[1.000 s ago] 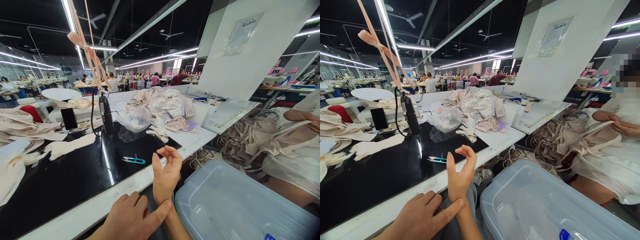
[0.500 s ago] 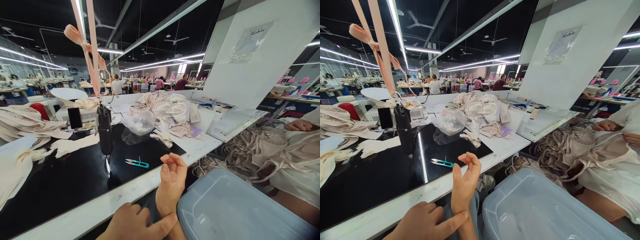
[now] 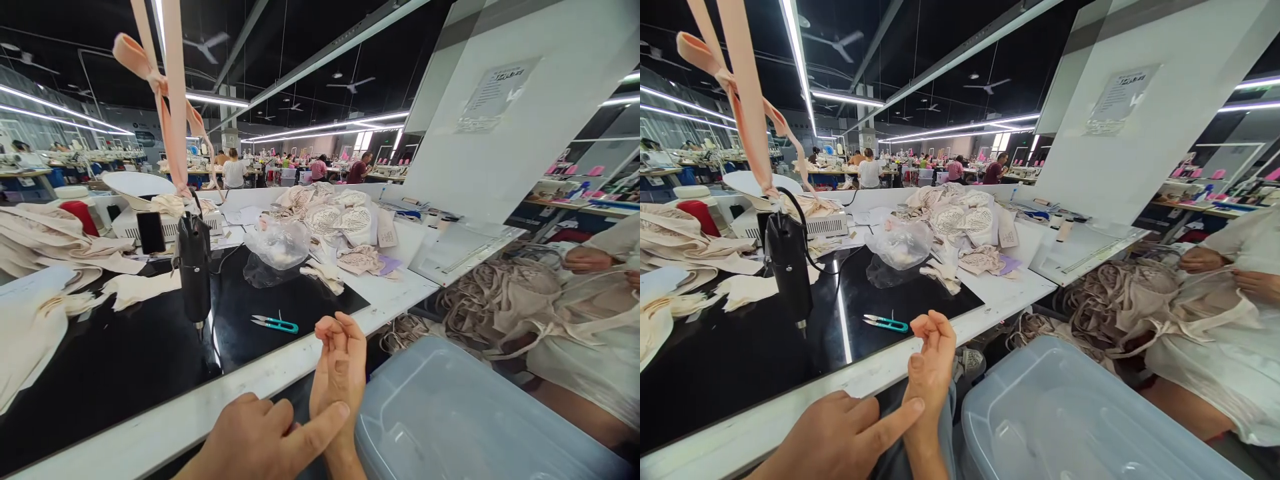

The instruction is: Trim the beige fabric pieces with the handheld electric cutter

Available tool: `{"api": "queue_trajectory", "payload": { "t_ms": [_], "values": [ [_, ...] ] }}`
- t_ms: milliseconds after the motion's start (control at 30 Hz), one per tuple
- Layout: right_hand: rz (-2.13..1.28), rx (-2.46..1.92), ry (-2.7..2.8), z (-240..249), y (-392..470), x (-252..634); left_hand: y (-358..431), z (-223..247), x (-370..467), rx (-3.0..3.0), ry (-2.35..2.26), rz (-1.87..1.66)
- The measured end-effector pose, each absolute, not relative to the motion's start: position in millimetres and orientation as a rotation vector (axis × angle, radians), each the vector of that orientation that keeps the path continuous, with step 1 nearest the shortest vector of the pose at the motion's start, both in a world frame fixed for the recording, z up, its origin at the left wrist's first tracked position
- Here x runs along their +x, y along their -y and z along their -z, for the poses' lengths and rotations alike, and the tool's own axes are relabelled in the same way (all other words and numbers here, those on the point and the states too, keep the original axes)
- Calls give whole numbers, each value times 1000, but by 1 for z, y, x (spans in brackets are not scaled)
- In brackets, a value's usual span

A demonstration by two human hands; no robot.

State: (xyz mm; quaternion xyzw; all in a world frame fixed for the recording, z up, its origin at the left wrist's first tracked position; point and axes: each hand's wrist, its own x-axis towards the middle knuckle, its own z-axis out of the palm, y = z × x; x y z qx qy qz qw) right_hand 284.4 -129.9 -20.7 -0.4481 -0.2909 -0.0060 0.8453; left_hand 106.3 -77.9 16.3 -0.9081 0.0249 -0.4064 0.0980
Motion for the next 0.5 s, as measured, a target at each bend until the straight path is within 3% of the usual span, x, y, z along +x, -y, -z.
{"api": "queue_trajectory", "payload": {
  "t_ms": [267,500],
  "values": [
    [96,-924,618,16,118,270,83,-2,92,-2758,-72,824],
    [167,-929,632,10,114,266,94,-2,83,-2830,-101,746]
  ]
}}
